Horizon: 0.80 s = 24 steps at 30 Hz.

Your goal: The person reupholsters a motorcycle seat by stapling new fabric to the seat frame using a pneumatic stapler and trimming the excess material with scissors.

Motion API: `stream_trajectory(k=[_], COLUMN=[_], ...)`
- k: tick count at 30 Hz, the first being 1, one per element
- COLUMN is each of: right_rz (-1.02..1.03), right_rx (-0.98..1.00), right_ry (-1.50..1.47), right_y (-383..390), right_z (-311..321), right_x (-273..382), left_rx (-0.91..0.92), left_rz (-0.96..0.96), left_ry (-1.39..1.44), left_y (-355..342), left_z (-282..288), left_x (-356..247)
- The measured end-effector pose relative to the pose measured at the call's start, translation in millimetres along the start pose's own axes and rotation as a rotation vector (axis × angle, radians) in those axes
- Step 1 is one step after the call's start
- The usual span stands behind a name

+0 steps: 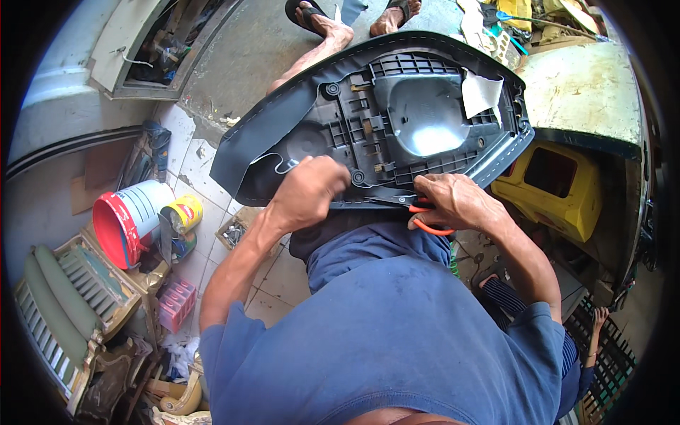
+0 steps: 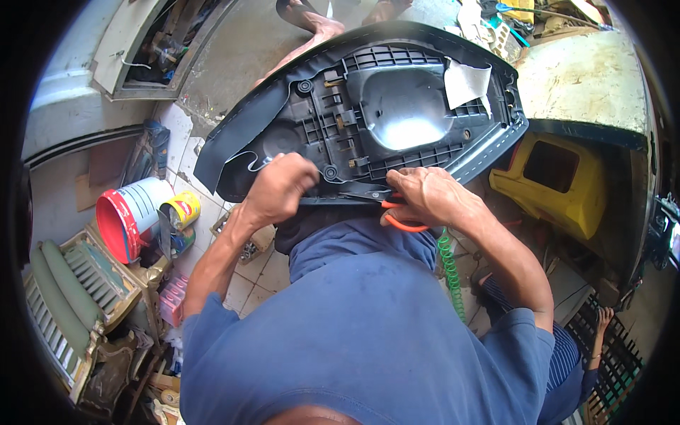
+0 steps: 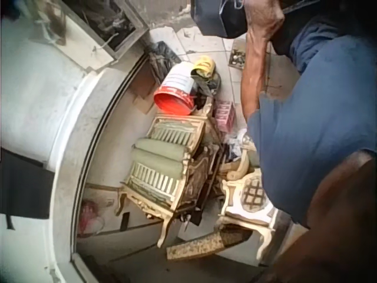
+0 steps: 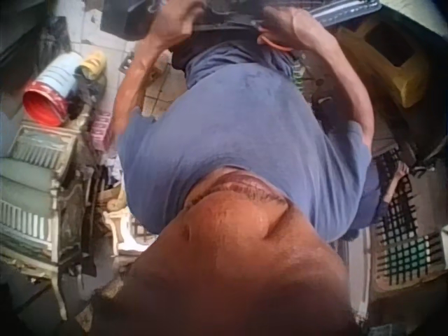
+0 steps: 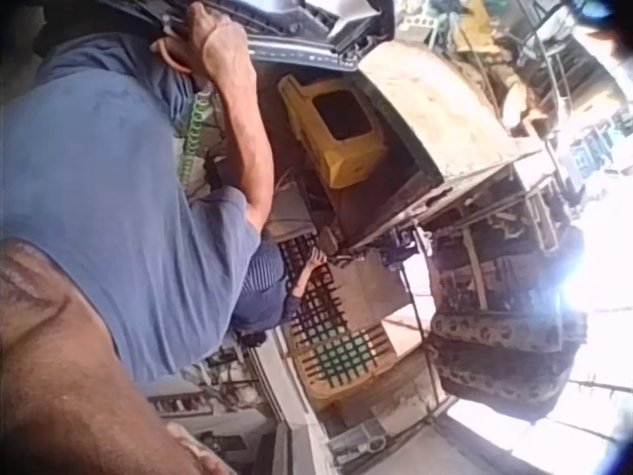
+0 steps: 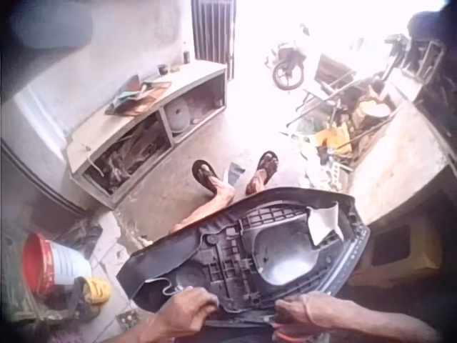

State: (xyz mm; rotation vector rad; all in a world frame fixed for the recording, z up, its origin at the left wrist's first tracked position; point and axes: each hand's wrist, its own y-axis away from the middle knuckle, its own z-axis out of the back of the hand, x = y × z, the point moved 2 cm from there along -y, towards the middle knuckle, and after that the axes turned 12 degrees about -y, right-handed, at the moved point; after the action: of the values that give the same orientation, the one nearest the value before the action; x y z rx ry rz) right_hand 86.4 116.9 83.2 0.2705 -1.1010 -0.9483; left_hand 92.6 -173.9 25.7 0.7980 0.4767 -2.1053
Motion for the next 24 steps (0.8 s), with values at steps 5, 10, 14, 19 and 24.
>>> stream_trajectory(k=[5, 10, 14, 19, 24], right_rz=[0.030, 0.043, 0.061, 0.120, 0.130], right_rx=[-0.007, -0.022, -0.053, -0.076, -0.044], right_ry=[-0.011, 0.031, 0.036, 0.087, 0.055], right_y=[3, 7, 6, 4, -6], right_z=[0, -3, -4, -5, -9], right_x=[2, 3, 2, 1, -4], left_rx=[-0.493, 0.055, 0.115, 0.247, 0.251], left_rz=[0.230, -0.127, -0.096, -0.009, 0.086], left_ry=[-0.176, -0.207, -0.250, -0.087, -0.003], left_y=[-26, -29, -30, -38, -45], left_z=[13, -20, -27, -28, -29], left_x=[-29, -48, -45, -30, -23])
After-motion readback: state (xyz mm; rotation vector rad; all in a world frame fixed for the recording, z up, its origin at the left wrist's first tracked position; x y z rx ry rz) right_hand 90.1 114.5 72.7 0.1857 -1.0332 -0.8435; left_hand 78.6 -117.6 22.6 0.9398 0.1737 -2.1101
